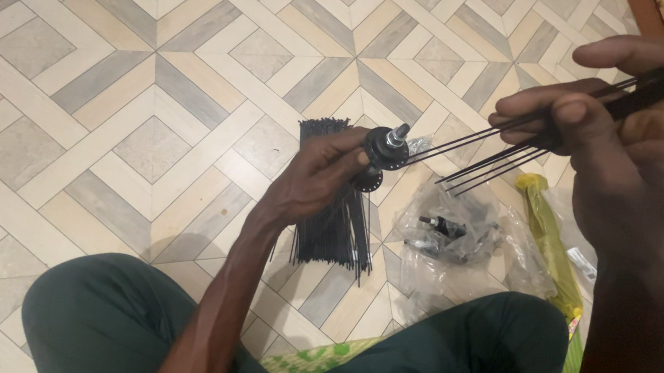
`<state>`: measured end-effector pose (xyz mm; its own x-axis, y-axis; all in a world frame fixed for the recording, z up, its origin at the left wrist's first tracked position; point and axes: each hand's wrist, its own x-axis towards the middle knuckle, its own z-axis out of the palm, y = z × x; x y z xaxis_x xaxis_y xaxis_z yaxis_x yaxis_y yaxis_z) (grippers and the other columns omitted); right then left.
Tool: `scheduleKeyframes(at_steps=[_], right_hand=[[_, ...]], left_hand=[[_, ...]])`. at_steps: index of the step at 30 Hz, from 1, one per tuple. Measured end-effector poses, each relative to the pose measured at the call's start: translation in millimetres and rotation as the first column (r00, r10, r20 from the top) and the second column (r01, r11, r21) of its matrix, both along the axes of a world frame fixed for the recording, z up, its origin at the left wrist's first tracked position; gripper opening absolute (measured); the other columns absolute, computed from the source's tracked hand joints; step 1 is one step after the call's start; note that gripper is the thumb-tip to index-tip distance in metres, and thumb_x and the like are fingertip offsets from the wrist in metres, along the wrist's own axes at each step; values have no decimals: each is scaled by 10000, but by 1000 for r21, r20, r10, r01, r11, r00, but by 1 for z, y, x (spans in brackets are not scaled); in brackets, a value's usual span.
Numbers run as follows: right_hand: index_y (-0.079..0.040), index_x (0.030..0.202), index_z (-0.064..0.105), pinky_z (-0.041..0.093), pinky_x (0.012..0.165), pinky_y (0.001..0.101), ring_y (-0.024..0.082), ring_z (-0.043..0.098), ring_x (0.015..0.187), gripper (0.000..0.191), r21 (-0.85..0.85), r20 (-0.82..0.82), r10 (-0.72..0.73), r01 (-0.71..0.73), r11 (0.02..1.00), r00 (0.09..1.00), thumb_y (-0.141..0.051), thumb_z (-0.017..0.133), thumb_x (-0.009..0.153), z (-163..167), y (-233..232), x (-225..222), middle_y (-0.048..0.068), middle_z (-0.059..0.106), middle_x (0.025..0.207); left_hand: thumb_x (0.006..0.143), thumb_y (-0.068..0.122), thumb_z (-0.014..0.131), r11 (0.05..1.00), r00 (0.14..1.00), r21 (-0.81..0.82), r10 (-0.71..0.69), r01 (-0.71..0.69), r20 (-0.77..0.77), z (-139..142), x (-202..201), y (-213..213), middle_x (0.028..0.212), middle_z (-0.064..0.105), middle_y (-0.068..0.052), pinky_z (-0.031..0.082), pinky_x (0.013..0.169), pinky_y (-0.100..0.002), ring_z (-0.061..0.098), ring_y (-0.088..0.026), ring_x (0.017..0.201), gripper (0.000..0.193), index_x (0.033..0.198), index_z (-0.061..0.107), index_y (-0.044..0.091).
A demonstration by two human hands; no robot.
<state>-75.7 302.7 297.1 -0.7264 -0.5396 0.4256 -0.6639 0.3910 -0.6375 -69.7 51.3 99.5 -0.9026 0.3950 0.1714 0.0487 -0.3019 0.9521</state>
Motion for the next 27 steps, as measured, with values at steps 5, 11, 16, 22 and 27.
scheduleKeyframes(at_steps=[5,11,16,22,27], right_hand=[[5,1349,361,660,887,369,312,761,1024,252,66,-29,62,-60,996,998,-67,440,1122,-1,5,-6,255,706,1064],[-25,1379,427,645,770,350,267,783,917,349,466,122,-50,-12,885,991,-113,480,1046,-10,2,-4,184,763,1005],[-92,1278,520,636,763,357,243,798,904,290,717,143,-78,-49,696,987,-206,533,1011,0,3,5,133,784,975],[-38,1385,325,611,897,398,323,738,1069,262,150,67,-114,103,983,991,-61,366,1128,25,11,23,244,667,1142],[-52,1365,272,619,878,375,326,748,1059,264,127,87,-59,47,991,994,-3,374,1126,28,13,30,289,672,1129]], left_hand=[[1109,173,516,999,992,-36,-14,10,-127,1,-2,5,1040,650,-27,540,841,-298,602,-103,936,303,1338,657,33],[1084,200,520,971,981,-237,-62,16,-186,2,7,13,1002,629,-34,501,816,-317,566,-131,902,324,1321,674,41],[1091,215,517,992,988,-122,-31,12,-149,1,13,11,1010,621,-19,506,849,-305,565,-120,928,334,1343,651,43],[1123,231,519,1000,991,-9,-7,6,-131,-4,20,0,990,624,-9,501,868,-299,559,-112,930,311,1290,667,14],[1119,230,503,999,992,40,-11,17,-124,-4,26,6,978,627,-6,500,853,-292,558,-104,916,329,1317,653,15]])
